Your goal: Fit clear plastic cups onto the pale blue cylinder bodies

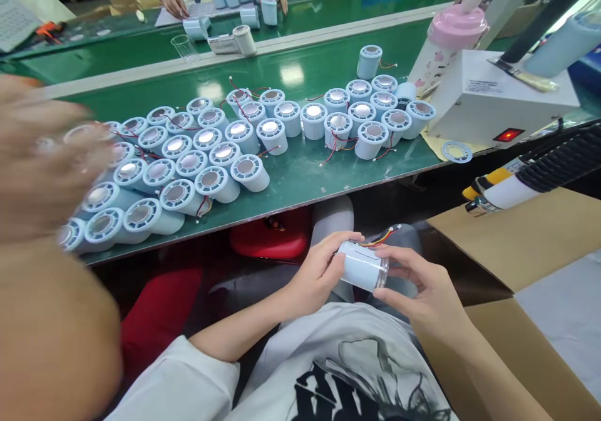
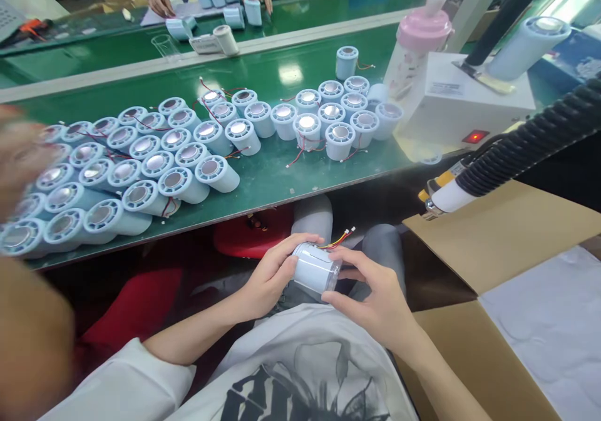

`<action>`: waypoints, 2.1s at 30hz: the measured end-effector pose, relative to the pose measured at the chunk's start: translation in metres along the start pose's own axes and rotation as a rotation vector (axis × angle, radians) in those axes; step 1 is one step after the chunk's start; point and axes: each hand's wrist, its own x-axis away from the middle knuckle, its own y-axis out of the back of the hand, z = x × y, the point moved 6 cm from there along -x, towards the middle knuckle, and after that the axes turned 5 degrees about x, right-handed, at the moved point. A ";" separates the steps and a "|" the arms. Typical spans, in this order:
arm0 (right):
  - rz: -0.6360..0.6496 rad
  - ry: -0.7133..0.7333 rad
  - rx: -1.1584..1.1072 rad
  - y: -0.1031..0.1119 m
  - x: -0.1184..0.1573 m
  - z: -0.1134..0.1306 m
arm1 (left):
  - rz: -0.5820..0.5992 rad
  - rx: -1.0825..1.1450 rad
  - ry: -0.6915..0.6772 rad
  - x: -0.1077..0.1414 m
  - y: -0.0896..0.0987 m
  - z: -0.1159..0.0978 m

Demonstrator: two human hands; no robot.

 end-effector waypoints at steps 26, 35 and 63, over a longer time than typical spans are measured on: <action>0.130 -0.005 -0.168 0.003 0.006 0.000 | 0.263 0.115 -0.023 0.007 0.007 -0.015; 0.177 -0.093 -0.266 0.002 0.005 0.000 | 0.291 0.020 -0.112 0.008 0.008 -0.016; 0.273 -0.638 -0.697 -0.030 0.005 -0.013 | 0.359 -0.076 -0.224 0.008 0.006 -0.021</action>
